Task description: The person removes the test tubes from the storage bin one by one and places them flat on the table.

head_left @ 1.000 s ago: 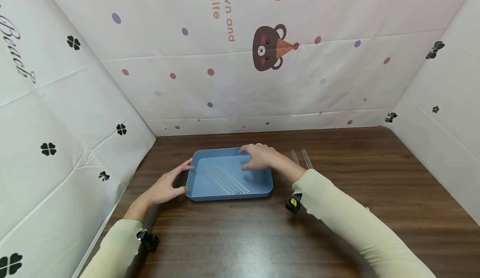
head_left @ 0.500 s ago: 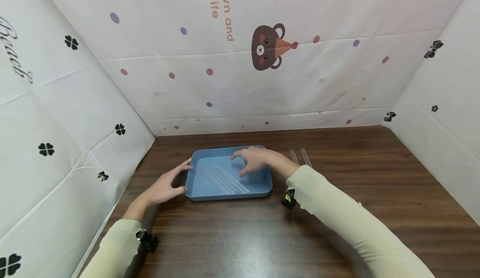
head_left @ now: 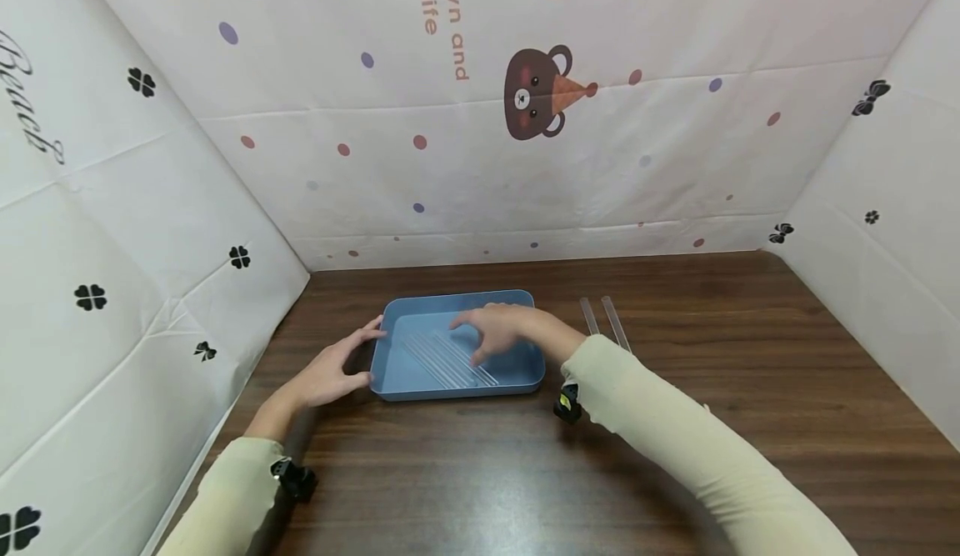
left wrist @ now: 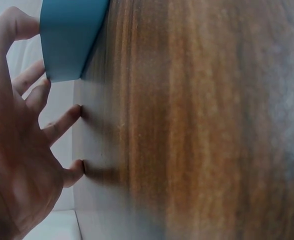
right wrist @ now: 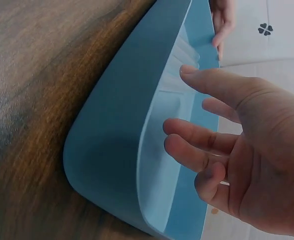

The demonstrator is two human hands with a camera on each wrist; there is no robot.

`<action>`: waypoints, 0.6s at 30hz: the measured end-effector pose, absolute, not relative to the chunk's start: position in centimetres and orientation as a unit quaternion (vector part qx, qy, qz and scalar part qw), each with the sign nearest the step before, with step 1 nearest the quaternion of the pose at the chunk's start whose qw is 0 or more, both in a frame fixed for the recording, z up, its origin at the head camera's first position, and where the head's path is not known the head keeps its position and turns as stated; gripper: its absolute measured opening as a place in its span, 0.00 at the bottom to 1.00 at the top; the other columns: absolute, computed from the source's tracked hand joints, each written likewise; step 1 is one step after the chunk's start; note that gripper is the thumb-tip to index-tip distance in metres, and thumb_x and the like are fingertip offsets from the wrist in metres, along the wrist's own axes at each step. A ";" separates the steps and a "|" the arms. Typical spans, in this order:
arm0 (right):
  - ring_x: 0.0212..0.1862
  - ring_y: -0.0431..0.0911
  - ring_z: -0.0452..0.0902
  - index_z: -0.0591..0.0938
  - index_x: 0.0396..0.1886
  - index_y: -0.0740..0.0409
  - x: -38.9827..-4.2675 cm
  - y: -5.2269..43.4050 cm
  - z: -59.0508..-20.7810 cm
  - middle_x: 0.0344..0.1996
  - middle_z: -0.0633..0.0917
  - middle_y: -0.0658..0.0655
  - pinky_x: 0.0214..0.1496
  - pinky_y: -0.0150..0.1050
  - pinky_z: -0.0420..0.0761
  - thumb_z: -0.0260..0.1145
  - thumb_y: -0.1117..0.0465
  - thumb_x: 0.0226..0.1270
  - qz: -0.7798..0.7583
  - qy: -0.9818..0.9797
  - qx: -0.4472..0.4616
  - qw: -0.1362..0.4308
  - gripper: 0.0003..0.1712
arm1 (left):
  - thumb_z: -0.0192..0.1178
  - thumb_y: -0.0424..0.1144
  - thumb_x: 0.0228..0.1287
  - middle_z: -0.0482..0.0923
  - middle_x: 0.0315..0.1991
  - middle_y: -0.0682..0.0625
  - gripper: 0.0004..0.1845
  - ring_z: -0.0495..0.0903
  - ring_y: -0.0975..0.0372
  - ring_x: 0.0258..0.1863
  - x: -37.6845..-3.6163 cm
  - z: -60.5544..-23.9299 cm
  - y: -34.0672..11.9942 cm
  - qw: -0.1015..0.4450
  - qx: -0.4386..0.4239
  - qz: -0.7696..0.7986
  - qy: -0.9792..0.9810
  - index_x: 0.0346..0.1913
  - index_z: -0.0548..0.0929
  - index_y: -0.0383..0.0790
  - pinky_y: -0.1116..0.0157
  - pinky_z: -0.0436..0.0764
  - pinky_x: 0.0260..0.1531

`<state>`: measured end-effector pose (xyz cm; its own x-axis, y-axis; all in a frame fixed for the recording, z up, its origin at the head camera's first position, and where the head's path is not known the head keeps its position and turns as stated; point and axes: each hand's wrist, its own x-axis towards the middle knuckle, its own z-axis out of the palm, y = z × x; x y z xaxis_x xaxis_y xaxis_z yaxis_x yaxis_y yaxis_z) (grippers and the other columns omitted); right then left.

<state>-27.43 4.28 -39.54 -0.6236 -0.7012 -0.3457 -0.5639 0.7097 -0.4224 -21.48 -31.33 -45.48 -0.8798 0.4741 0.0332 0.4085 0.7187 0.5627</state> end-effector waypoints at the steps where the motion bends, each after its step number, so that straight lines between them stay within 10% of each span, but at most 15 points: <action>1: 0.57 0.48 0.89 0.69 0.89 0.45 -27.4 4.2 -39.6 0.58 0.92 0.55 0.58 0.49 0.86 0.77 0.52 0.78 -0.137 0.890 -0.356 0.249 0.45 | 0.66 0.37 0.72 0.54 0.93 0.38 0.38 0.61 0.32 0.89 -21.5 -45.5 -31.4 0.057 0.238 0.290 0.925 0.84 0.72 0.44 0.24 0.71 0.74; 8: 0.68 0.53 0.85 0.66 0.90 0.49 -26.9 3.7 -40.0 0.84 0.77 0.59 0.79 0.57 0.80 0.74 0.53 0.81 -0.130 0.884 -0.371 0.254 0.45 | 0.66 0.37 0.73 0.54 0.94 0.40 0.38 0.60 0.32 0.89 -21.5 -45.6 -31.4 0.060 0.234 0.289 0.926 0.84 0.71 0.44 0.24 0.70 0.75; 18: 0.49 0.45 0.84 0.65 0.91 0.49 -26.6 3.1 -40.3 0.77 0.83 0.59 0.68 0.51 0.84 0.73 0.54 0.82 -0.113 0.891 -0.362 0.249 0.45 | 0.65 0.37 0.73 0.53 0.94 0.41 0.38 0.60 0.32 0.89 -21.3 -45.5 -31.2 0.063 0.230 0.290 0.927 0.84 0.70 0.44 0.23 0.69 0.76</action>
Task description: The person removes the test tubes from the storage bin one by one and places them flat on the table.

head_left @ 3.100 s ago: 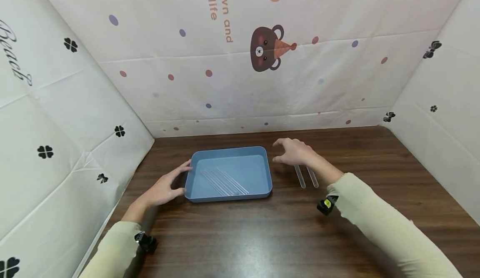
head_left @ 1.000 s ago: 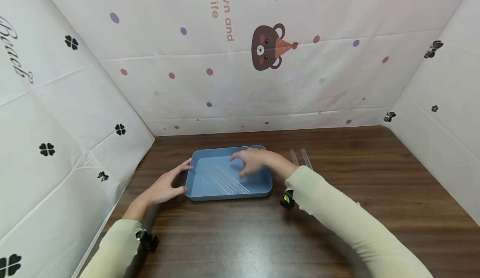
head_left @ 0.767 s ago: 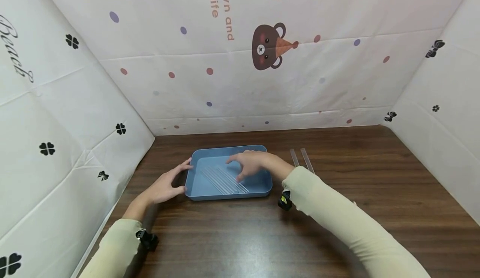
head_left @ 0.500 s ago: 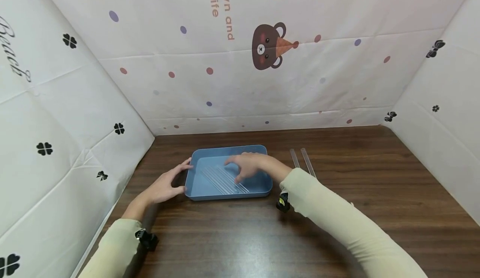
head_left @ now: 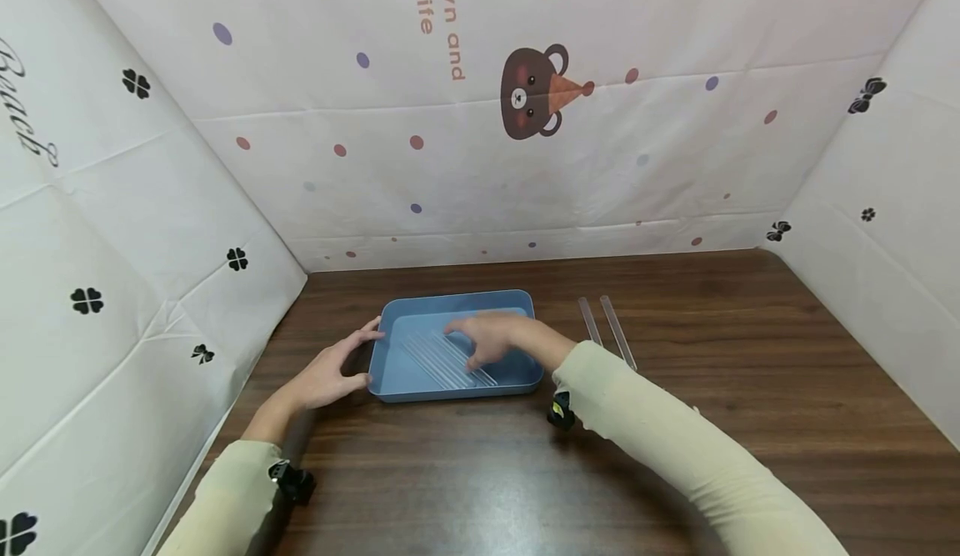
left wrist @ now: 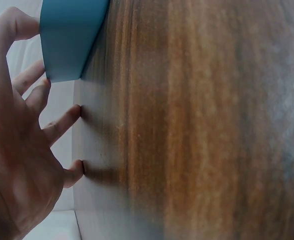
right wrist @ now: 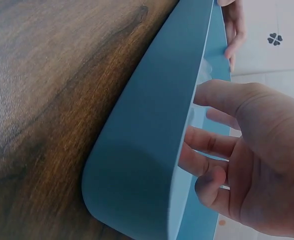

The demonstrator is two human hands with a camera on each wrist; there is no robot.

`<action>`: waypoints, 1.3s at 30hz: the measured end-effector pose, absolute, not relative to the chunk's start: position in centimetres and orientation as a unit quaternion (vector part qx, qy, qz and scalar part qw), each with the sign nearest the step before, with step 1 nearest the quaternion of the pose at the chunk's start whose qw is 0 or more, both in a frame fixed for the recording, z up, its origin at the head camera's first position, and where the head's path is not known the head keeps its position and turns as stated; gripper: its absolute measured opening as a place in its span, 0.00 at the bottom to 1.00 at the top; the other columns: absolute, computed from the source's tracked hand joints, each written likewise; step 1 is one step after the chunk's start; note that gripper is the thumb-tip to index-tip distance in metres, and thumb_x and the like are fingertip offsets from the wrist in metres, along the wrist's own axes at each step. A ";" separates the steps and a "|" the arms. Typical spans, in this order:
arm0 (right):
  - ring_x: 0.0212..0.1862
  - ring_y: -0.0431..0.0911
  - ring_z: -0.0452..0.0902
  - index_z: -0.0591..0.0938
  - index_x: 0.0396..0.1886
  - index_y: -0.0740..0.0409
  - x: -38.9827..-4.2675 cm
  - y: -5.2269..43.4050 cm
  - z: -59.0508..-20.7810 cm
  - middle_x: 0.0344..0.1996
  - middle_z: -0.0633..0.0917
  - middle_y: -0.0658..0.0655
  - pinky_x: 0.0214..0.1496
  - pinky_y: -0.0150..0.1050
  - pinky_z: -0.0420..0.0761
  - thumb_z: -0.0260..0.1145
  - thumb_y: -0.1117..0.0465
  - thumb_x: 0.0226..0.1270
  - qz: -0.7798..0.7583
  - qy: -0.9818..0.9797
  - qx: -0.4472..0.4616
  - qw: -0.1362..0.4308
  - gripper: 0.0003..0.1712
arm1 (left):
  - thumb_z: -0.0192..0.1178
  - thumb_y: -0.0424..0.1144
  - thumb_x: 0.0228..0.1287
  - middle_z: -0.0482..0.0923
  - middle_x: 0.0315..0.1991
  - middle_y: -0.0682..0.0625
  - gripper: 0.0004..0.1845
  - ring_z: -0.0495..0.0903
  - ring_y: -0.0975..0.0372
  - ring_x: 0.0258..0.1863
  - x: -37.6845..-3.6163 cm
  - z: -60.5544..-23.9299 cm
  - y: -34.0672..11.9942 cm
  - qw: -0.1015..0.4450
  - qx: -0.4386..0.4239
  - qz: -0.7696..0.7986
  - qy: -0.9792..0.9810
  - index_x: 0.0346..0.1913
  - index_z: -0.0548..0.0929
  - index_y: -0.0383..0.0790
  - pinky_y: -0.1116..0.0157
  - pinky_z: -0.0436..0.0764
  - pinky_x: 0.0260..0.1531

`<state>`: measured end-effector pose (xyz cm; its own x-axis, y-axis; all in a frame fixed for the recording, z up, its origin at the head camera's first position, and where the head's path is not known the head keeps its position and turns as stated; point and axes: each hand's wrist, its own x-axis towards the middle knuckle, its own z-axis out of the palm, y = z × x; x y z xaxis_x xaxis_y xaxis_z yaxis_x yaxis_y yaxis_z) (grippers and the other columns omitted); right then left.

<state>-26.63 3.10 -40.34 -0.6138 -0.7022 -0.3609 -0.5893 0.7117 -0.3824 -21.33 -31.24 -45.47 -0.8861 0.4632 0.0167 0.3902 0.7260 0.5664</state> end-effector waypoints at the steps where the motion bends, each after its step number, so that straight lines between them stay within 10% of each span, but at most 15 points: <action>1: 0.45 0.45 0.83 0.64 0.91 0.48 -26.6 3.1 -40.4 0.72 0.86 0.61 0.64 0.50 0.85 0.73 0.54 0.82 -0.114 0.891 -0.360 0.251 0.45 | 0.65 0.37 0.73 0.53 0.94 0.41 0.38 0.60 0.32 0.89 -21.3 -45.5 -31.2 0.062 0.231 0.290 0.927 0.84 0.70 0.44 0.23 0.69 0.76; 16: 0.27 0.40 0.77 0.63 0.92 0.46 -26.6 2.8 -40.8 0.27 0.81 0.48 0.34 0.34 0.75 0.74 0.56 0.82 -0.116 0.899 -0.324 0.272 0.46 | 0.65 0.36 0.73 0.54 0.93 0.37 0.38 0.61 0.31 0.89 -21.4 -45.3 -31.3 0.058 0.239 0.289 0.925 0.85 0.70 0.43 0.23 0.70 0.74; 39: 0.24 0.39 0.69 0.65 0.91 0.45 -27.0 2.7 -41.2 0.25 0.74 0.46 0.30 0.35 0.71 0.72 0.57 0.81 -0.111 0.900 -0.320 0.273 0.45 | 0.65 0.35 0.73 0.53 0.93 0.36 0.39 0.62 0.31 0.88 -21.3 -45.3 -31.1 0.057 0.244 0.281 0.926 0.86 0.69 0.41 0.24 0.71 0.75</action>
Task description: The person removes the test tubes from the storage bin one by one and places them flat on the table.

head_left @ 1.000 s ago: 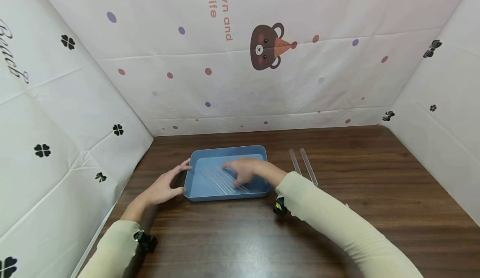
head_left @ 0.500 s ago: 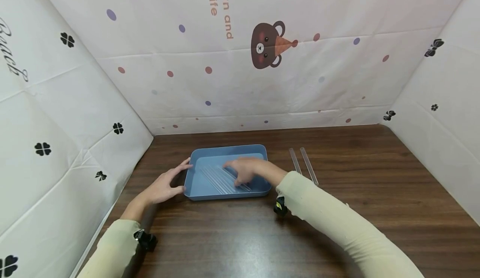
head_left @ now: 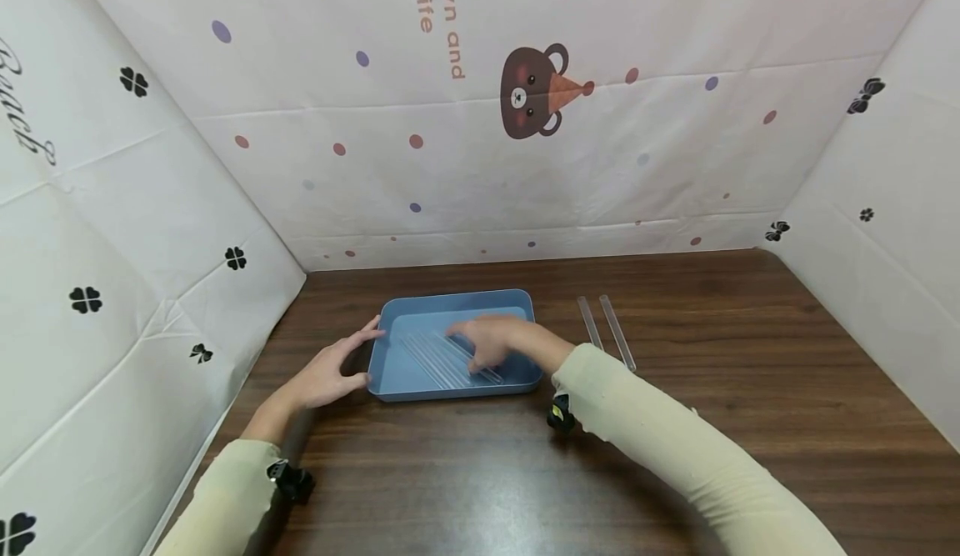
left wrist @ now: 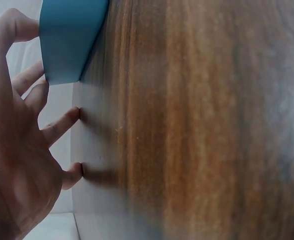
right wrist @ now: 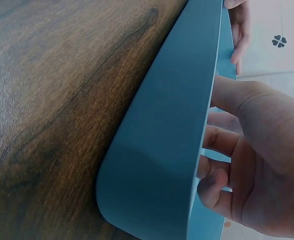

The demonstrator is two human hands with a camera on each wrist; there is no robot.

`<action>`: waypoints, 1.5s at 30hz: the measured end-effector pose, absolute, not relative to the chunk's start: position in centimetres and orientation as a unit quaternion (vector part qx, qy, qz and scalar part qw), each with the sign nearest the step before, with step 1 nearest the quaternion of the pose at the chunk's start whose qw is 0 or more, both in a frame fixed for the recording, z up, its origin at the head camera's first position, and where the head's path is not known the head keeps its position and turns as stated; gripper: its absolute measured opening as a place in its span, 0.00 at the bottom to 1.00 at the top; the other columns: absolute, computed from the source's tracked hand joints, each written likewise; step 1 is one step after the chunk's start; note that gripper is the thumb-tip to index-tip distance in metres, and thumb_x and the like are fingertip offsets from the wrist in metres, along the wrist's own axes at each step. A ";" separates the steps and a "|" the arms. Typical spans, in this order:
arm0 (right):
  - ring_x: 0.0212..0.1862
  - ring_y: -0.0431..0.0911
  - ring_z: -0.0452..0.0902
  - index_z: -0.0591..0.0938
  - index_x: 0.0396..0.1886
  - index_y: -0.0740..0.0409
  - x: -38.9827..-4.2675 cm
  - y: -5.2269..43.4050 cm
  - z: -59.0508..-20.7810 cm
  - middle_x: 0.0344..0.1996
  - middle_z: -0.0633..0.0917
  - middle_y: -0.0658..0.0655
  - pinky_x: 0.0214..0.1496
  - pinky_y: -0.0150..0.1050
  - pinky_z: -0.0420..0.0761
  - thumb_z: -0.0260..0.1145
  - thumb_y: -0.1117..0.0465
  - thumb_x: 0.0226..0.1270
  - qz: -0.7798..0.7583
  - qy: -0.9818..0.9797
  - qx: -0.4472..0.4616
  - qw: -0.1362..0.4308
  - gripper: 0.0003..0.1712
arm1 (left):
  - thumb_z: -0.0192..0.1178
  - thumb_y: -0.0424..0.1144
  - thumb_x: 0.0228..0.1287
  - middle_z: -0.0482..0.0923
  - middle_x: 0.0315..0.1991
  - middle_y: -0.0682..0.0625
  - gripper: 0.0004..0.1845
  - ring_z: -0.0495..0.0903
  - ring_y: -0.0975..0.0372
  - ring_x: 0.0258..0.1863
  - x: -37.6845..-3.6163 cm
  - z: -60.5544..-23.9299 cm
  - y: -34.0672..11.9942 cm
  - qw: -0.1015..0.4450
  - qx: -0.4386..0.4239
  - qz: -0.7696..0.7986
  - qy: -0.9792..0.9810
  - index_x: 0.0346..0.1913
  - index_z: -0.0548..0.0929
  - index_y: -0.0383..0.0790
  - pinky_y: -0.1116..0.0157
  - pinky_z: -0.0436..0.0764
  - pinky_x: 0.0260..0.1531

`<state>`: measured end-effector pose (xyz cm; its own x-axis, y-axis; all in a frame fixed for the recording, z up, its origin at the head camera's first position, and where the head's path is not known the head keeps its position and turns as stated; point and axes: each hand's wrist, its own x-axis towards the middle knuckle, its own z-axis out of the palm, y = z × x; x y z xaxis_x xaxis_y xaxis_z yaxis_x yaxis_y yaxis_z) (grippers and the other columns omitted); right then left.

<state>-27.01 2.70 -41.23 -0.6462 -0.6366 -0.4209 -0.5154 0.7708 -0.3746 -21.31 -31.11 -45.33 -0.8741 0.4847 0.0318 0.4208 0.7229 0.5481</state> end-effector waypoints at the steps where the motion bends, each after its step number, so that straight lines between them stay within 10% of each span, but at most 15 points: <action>1: 0.23 0.39 0.69 0.64 0.92 0.45 -27.0 2.7 -41.2 0.24 0.74 0.46 0.29 0.35 0.71 0.72 0.57 0.81 -0.111 0.900 -0.320 0.274 0.45 | 0.65 0.36 0.73 0.53 0.93 0.36 0.40 0.62 0.31 0.88 -21.3 -45.3 -31.1 0.057 0.244 0.280 0.927 0.86 0.69 0.41 0.23 0.71 0.75; 45: 0.23 0.41 0.70 0.65 0.92 0.41 -27.0 5.1 -39.2 0.21 0.77 0.45 0.29 0.37 0.65 0.73 0.55 0.78 -0.129 0.908 -0.316 0.243 0.47 | 0.65 0.36 0.73 0.54 0.94 0.38 0.40 0.62 0.32 0.88 -21.4 -45.7 -31.3 0.054 0.242 0.282 0.927 0.86 0.69 0.42 0.23 0.70 0.76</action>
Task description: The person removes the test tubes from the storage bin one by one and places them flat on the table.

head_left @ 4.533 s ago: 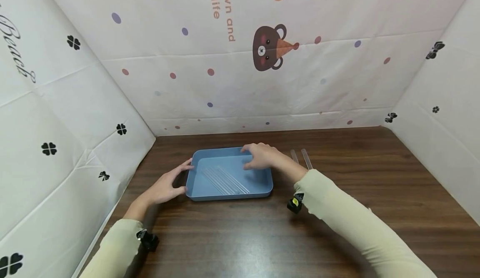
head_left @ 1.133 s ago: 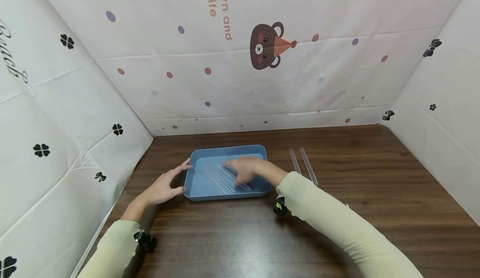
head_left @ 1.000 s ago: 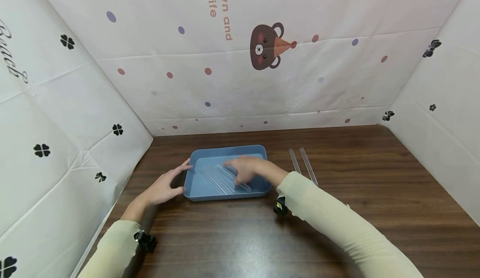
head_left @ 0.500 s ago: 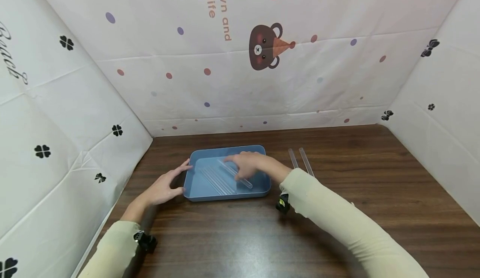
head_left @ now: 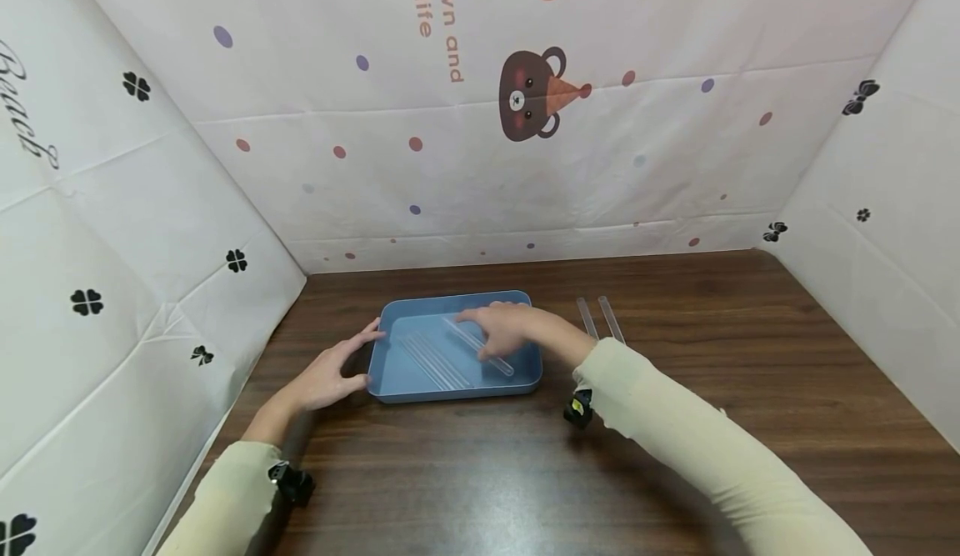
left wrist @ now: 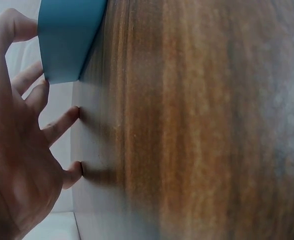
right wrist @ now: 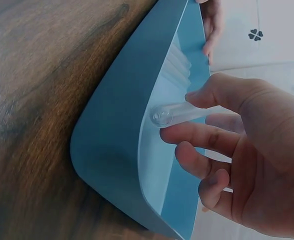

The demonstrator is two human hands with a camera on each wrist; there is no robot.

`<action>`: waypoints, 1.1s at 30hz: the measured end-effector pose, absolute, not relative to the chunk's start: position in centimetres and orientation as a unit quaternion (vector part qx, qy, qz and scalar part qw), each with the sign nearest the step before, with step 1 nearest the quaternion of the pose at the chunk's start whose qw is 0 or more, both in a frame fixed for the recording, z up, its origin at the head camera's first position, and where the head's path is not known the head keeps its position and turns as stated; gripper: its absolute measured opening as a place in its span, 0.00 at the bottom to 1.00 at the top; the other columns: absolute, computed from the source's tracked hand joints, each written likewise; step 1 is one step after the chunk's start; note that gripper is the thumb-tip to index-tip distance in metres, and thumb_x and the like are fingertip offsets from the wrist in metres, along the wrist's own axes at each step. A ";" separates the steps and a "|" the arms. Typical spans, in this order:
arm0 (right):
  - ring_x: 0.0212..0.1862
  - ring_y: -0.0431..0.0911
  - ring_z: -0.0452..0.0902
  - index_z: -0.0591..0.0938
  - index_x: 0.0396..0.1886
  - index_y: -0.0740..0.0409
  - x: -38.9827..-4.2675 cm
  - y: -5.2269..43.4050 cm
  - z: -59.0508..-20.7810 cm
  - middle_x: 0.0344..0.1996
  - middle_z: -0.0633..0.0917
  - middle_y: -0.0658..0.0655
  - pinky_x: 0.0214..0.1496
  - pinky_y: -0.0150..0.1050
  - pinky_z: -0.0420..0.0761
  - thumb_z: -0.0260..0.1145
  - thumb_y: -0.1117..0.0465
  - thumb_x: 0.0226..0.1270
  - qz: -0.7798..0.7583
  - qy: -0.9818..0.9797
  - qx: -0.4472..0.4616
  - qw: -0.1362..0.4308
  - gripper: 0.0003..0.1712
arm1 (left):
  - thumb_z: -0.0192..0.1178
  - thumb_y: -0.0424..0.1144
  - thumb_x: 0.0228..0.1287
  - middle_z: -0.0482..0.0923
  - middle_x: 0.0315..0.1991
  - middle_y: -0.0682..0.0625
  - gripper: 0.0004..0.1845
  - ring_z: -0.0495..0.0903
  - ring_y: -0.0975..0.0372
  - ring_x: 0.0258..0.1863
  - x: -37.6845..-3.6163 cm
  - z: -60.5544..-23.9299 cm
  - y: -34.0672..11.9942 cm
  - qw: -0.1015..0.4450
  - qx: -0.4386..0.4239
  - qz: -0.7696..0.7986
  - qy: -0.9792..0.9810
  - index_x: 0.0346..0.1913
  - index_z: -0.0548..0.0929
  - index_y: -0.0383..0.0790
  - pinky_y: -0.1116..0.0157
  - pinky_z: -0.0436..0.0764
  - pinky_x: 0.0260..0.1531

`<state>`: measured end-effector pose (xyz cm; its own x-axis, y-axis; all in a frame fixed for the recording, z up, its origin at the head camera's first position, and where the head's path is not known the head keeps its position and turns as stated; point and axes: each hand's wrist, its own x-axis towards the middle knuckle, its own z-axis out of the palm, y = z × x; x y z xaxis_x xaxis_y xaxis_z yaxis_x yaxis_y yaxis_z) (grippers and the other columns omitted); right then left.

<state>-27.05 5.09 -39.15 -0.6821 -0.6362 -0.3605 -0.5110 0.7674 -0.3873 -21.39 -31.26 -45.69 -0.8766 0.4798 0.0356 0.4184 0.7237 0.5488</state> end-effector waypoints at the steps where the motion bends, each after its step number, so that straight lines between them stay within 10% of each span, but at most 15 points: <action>1: 0.23 0.40 0.70 0.65 0.92 0.41 -27.0 5.3 -39.1 0.21 0.77 0.45 0.29 0.37 0.65 0.73 0.56 0.78 -0.131 0.907 -0.319 0.241 0.47 | 0.65 0.36 0.73 0.54 0.94 0.38 0.40 0.62 0.32 0.89 -21.4 -45.7 -31.3 0.055 0.242 0.282 0.927 0.86 0.69 0.42 0.23 0.69 0.76; 33: 0.26 0.39 0.73 0.68 0.90 0.45 -25.2 10.3 -37.7 0.25 0.82 0.45 0.26 0.34 0.68 0.74 0.58 0.75 -0.147 0.918 -0.315 0.192 0.46 | 0.65 0.37 0.73 0.54 0.93 0.38 0.39 0.61 0.32 0.89 -21.4 -45.8 -31.4 0.058 0.238 0.289 0.925 0.86 0.69 0.44 0.22 0.68 0.77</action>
